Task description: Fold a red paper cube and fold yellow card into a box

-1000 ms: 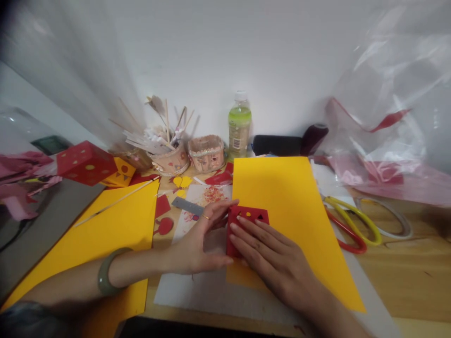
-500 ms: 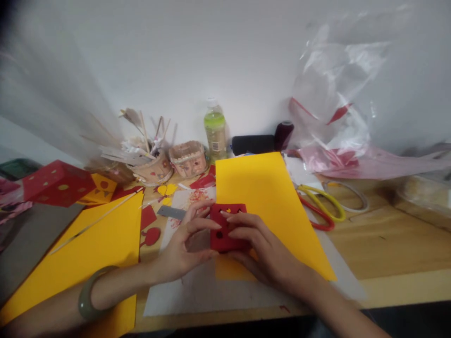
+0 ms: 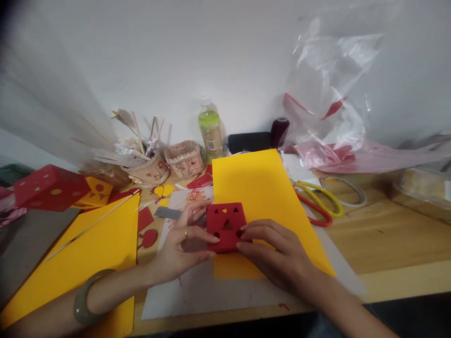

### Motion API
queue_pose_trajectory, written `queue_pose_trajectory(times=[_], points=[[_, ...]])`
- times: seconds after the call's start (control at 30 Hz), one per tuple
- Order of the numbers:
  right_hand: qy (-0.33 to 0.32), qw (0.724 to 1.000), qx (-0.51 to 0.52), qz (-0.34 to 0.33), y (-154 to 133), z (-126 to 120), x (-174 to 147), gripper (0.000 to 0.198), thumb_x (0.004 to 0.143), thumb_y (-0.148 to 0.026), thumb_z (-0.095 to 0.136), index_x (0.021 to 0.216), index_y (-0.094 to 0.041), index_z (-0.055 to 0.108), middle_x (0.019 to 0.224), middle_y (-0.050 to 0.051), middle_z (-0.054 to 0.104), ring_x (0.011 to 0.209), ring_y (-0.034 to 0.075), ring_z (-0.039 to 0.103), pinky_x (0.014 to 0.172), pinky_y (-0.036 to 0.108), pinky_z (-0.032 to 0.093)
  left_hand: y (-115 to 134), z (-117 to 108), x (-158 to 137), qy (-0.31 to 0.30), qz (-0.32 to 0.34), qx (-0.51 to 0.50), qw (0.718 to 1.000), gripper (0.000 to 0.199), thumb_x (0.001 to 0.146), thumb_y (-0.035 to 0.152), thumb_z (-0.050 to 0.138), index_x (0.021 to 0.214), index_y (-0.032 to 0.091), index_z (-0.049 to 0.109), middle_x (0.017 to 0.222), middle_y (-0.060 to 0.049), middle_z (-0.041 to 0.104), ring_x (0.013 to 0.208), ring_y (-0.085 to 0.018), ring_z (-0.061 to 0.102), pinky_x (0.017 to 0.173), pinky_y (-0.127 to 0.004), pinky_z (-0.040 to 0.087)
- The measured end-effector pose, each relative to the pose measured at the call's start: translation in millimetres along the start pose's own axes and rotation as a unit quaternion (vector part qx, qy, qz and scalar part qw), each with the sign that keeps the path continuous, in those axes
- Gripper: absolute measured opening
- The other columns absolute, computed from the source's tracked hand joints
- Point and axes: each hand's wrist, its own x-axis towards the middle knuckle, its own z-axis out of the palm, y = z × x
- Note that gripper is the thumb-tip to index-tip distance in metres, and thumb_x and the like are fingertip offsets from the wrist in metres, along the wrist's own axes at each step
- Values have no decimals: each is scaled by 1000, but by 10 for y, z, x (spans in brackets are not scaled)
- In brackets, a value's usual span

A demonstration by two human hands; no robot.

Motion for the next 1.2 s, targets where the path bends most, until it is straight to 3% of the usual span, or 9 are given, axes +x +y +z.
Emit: queue_pose_trajectory(times=[0.13, 0.27, 0.33, 0.53, 0.67, 0.83, 0.93, 1.03, 1.2], points=[[-26, 999, 36, 22, -18, -50, 52, 19, 83, -12, 59, 98, -23, 61, 91, 4, 63, 92, 15, 60, 75, 26, 53, -10, -6, 13, -5, 10, -1, 1000, 14, 72, 22, 76, 84, 21, 70, 134, -7, 37, 127, -26, 40, 110, -50, 29], [16, 987, 46, 156, -12, -99, 190, 15, 85, -22, 58, 98, -26, 63, 95, 4, 64, 90, 15, 62, 75, 25, 53, 3, -62, 61, -70, 30, -55, 996, 14, 71, 17, 76, 84, 20, 70, 132, -8, 38, 129, -29, 39, 107, -47, 33], [28, 968, 66, 240, 5, -96, 271, 15, 84, -29, 59, 98, -26, 64, 99, 5, 63, 93, 17, 62, 76, 27, 52, 25, -97, 89, -118, 21, -73, 990, 14, 71, 15, 74, 82, 20, 69, 132, -8, 38, 130, -30, 38, 107, -47, 34], [-98, 887, 227, 390, -17, -86, 436, 22, 83, -42, 57, 82, -23, 66, 81, 2, 66, 73, 15, 60, 62, 26, 47, 102, -147, 96, -148, -14, -50, 988, 17, 68, 7, 67, 81, 18, 66, 137, -9, 42, 127, -29, 42, 106, -48, 32], [-120, 875, 220, 415, -64, -95, 454, 20, 81, -40, 59, 76, -21, 65, 74, 1, 65, 66, 13, 57, 58, 25, 43, 130, -109, 47, -139, -56, -94, 984, 25, 75, 13, 63, 99, 20, 63, 137, -10, 47, 128, -28, 42, 105, -46, 34], [-137, 880, 218, 400, -115, -103, 426, 20, 81, -38, 59, 72, -21, 64, 69, 0, 62, 62, 12, 55, 56, 24, 43, 185, 0, 78, -8, -203, -137, 970, 27, 88, 32, 54, 112, 20, 56, 122, -9, 59, 119, -21, 51, 100, -38, 40], [-136, 893, 225, 366, -159, -99, 403, 20, 82, -37, 59, 70, -22, 64, 68, 1, 62, 62, 12, 56, 55, 24, 44, 243, 35, 134, -78, -263, -87, 958, 33, 89, 40, 51, 111, 18, 60, 119, -9, 62, 112, -22, 55, 97, -37, 41], [-127, 900, 226, 351, -201, -91, 393, 18, 82, -35, 59, 71, -22, 64, 70, 1, 62, 63, 12, 58, 56, 23, 45, 292, 47, 158, -151, -258, -53, 953, 33, 92, 37, 44, 108, 18, 65, 107, -7, 67, 99, -21, 61, 86, -33, 46], [-152, 869, 232, 410, -247, -80, 432, 23, 83, -39, 56, 70, -21, 61, 66, -1, 62, 61, 12, 57, 53, 22, 44, 325, 74, 107, -151, -241, -78, 956, 34, 95, 35, 39, 116, 21, 62, 114, -5, 65, 102, -18, 60, 88, -30, 44]])
